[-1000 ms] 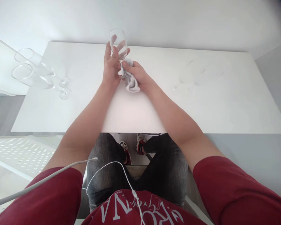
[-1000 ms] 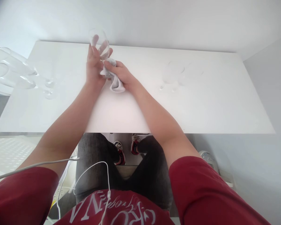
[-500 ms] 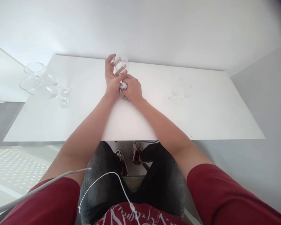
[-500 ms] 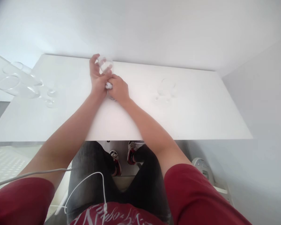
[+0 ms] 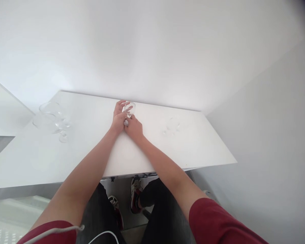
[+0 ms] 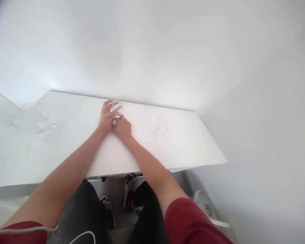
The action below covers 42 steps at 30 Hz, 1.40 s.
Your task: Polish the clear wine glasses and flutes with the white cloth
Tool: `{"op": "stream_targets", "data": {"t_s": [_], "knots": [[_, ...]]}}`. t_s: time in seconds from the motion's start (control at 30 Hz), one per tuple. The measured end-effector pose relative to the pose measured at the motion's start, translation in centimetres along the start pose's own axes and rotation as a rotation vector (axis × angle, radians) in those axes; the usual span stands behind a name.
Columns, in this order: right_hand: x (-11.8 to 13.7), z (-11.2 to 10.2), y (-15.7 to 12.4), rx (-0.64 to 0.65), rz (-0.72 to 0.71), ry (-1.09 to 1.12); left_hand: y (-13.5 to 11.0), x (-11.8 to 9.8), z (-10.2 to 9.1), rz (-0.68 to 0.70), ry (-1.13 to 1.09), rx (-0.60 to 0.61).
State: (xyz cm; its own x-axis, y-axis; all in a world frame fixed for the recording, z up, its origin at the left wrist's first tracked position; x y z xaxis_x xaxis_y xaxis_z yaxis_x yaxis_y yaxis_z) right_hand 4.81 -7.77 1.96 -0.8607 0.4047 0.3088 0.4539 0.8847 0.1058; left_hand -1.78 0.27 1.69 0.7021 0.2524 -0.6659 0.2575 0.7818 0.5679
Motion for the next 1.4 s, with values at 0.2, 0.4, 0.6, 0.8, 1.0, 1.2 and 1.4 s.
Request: {"op": "stream_targets", "data": {"t_s": [0.2,0.4,0.6,0.8,1.0,1.2,1.4], "knots": [[-0.3,0.1,-3.6,-0.029,0.025,-0.004,0.2,0.6,-1.0,-0.064,-0.123,-0.147],[-3.3,-0.8,-8.8,-0.033,-0.025,0.067,0.2,1.1,-1.8,-0.132,-0.136,-0.228],[-8.2,-1.9,-13.2,-0.04,-0.017,0.123,0.0,1.4,-2.0,-0.204,-0.119,-0.251],[-14.6,-3.2,-15.8,-0.101,0.125,0.132,-0.5,2.3,-1.9,-0.33,-0.142,-0.185],[-18.7,-4.2,-16.2,-0.174,0.304,0.103,-1.1,3.3,-1.3,-0.507,-0.167,-0.08],[-19.7,-4.0,-16.1,-0.212,0.45,0.057,-1.5,3.4,-0.9,-0.597,-0.172,-0.015],[-20.7,-4.3,-15.9,-0.252,0.603,0.009,-1.5,4.0,-1.0,-0.629,-0.174,0.013]]}}
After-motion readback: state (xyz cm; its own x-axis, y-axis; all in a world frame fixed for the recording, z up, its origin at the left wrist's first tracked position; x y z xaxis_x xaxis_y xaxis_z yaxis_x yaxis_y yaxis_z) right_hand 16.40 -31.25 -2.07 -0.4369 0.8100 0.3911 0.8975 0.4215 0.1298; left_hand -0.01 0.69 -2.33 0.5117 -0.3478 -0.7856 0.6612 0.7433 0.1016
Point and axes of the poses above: each hand's wrist, its own y-axis towards the middle knuckle, its own z-axis out of the palm, x = y × z, the point moved 3 cm from there along y, towards the middle knuckle, and after that the axes turned 15 degrees about z, right-handed, at the moved point
